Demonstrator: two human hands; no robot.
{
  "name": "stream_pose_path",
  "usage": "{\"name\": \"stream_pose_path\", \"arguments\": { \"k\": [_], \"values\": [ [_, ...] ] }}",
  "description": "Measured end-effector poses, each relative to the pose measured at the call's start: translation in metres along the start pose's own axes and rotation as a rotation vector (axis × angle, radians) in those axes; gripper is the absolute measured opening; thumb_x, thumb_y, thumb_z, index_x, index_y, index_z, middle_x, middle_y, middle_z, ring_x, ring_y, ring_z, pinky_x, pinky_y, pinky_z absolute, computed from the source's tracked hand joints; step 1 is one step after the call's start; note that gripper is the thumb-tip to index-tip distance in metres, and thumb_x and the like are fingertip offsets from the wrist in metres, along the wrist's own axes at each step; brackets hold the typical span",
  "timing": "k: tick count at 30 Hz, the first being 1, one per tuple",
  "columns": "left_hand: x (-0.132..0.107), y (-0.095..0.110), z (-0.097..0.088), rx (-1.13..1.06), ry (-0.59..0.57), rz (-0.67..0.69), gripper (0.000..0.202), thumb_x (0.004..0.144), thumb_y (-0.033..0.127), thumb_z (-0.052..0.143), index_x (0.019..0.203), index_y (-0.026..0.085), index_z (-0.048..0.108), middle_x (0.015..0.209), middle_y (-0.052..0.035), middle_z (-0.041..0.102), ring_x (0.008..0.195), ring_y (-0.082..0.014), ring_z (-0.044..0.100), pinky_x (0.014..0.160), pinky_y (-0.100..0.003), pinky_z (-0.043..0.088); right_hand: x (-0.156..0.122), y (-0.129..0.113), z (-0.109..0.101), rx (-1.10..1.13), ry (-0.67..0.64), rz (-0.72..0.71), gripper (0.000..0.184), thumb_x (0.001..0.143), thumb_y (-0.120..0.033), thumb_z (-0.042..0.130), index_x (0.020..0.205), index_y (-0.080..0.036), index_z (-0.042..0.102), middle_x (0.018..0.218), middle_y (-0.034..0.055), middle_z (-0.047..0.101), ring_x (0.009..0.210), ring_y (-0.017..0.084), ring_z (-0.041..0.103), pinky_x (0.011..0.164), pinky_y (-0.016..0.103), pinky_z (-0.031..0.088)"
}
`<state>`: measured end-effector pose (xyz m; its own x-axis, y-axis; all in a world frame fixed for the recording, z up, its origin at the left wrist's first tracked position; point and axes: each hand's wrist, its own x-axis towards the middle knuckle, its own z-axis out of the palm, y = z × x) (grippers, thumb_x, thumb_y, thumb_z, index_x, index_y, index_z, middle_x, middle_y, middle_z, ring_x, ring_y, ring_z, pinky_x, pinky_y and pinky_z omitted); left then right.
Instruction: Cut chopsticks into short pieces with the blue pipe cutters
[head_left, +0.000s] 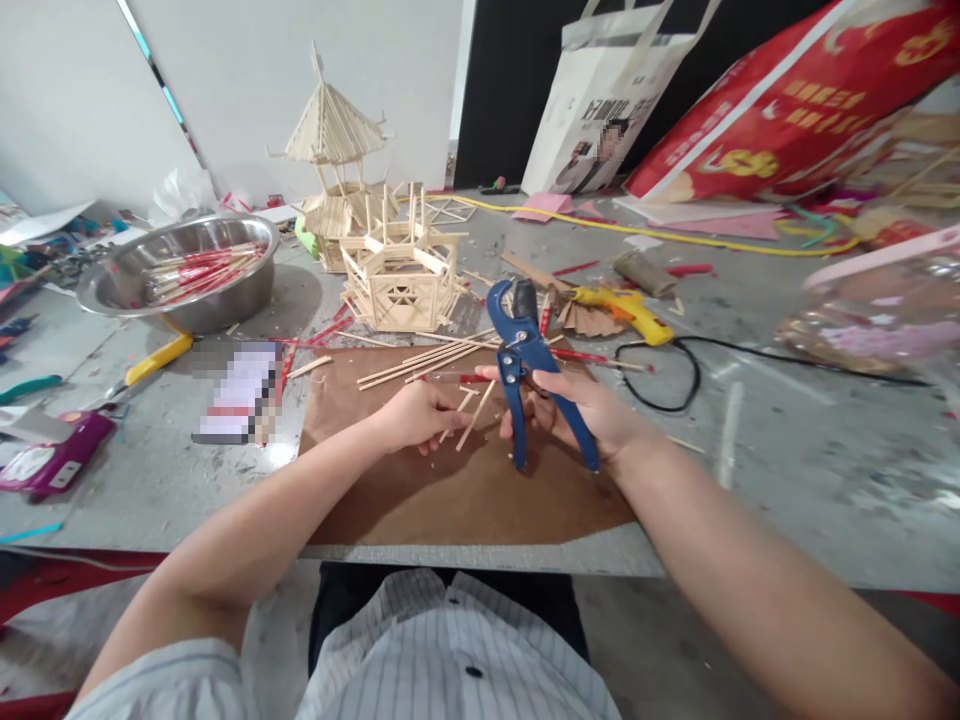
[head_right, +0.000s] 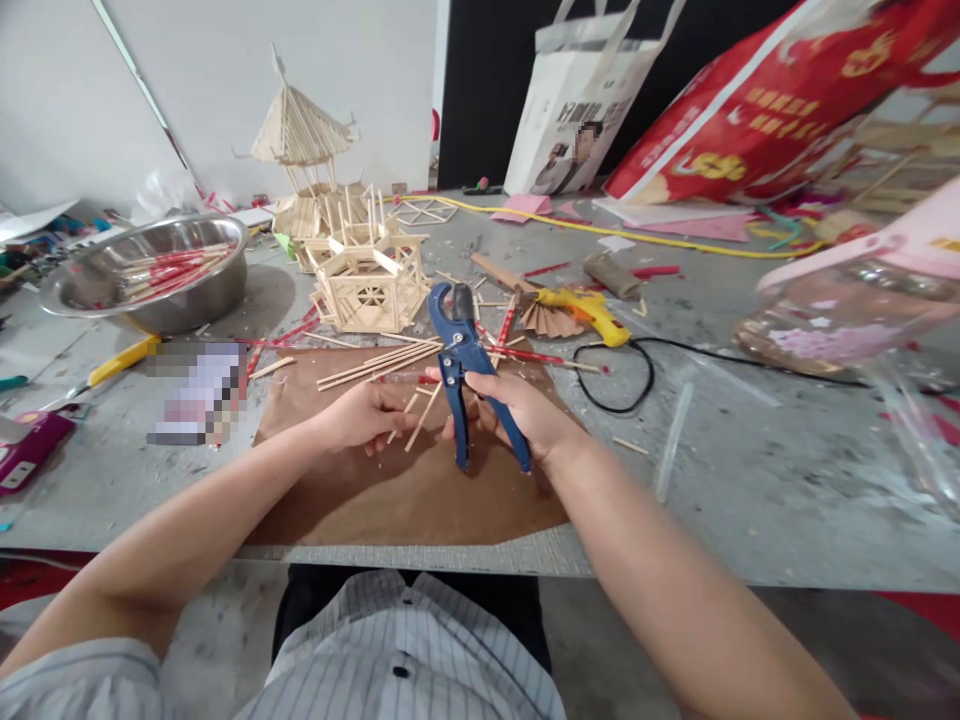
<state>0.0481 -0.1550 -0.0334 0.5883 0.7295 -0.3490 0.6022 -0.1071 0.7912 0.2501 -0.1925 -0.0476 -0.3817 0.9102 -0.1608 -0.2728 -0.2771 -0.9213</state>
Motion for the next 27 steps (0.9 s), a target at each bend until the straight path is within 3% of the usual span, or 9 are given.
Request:
{"name": "stream_pose_path", "arguments": {
  "k": [7,14,16,18,23,27],
  "values": [
    [0.004,-0.002,0.005,-0.093,-0.065,0.005,0.03,0.072,0.038,0.054,0.055,0.013,0.051,0.038,0.0046,0.044,0.031,-0.0046,0.041,0.034,-0.015,0.036,-0.006,-0.002,0.01,-0.094,-0.072,-0.087,0.046,0.071,-0.039,0.057,0.113,-0.019,0.055,0.11,0.0112,0.062,0.065,0.019,0.062,0.056,0.035,0.049],
    [0.003,-0.004,0.005,-0.105,-0.203,0.062,0.031,0.073,0.04,0.054,0.077,0.011,0.063,0.052,0.0006,0.055,0.034,-0.0036,0.042,0.032,-0.014,0.033,-0.011,-0.003,0.012,-0.069,-0.132,-0.096,0.042,0.071,-0.035,0.054,0.11,-0.02,0.056,0.109,0.0109,0.061,0.066,0.019,0.062,0.057,0.033,0.048],
    [0.003,-0.004,0.005,-0.072,-0.195,0.085,0.031,0.073,0.04,0.053,0.08,0.011,0.063,0.056,-0.0004,0.058,0.034,-0.0036,0.044,0.032,-0.014,0.032,-0.011,-0.002,0.011,-0.067,-0.133,-0.092,0.041,0.071,-0.034,0.053,0.109,-0.02,0.056,0.105,0.0103,0.063,0.068,0.02,0.062,0.059,0.035,0.048],
    [0.002,-0.004,0.005,-0.06,-0.1,0.11,0.028,0.074,0.037,0.053,0.081,0.012,0.063,0.06,-0.0001,0.059,0.034,-0.0037,0.045,0.032,-0.014,0.032,-0.01,-0.002,0.011,-0.071,-0.119,-0.098,0.041,0.071,-0.034,0.052,0.11,-0.021,0.055,0.101,0.0097,0.064,0.071,0.022,0.063,0.061,0.037,0.048],
    [0.004,-0.007,-0.001,-0.045,0.274,0.219,0.024,0.075,0.033,0.053,0.087,0.015,0.066,0.062,0.0026,0.057,0.038,-0.0027,0.046,0.039,-0.014,0.036,-0.008,-0.003,0.008,-0.094,-0.042,-0.136,0.04,0.07,-0.038,0.05,0.108,-0.024,0.055,0.103,0.0092,0.063,0.08,0.026,0.062,0.062,0.04,0.049],
    [0.009,-0.014,-0.004,0.032,0.334,0.218,0.023,0.076,0.032,0.053,0.083,0.015,0.067,0.054,0.0038,0.054,0.038,-0.0032,0.047,0.041,-0.014,0.035,-0.008,-0.003,0.006,-0.08,-0.021,-0.182,0.034,0.072,-0.035,0.049,0.104,-0.024,0.056,0.114,0.0082,0.058,0.086,0.026,0.061,0.067,0.041,0.049]
  ]
}}
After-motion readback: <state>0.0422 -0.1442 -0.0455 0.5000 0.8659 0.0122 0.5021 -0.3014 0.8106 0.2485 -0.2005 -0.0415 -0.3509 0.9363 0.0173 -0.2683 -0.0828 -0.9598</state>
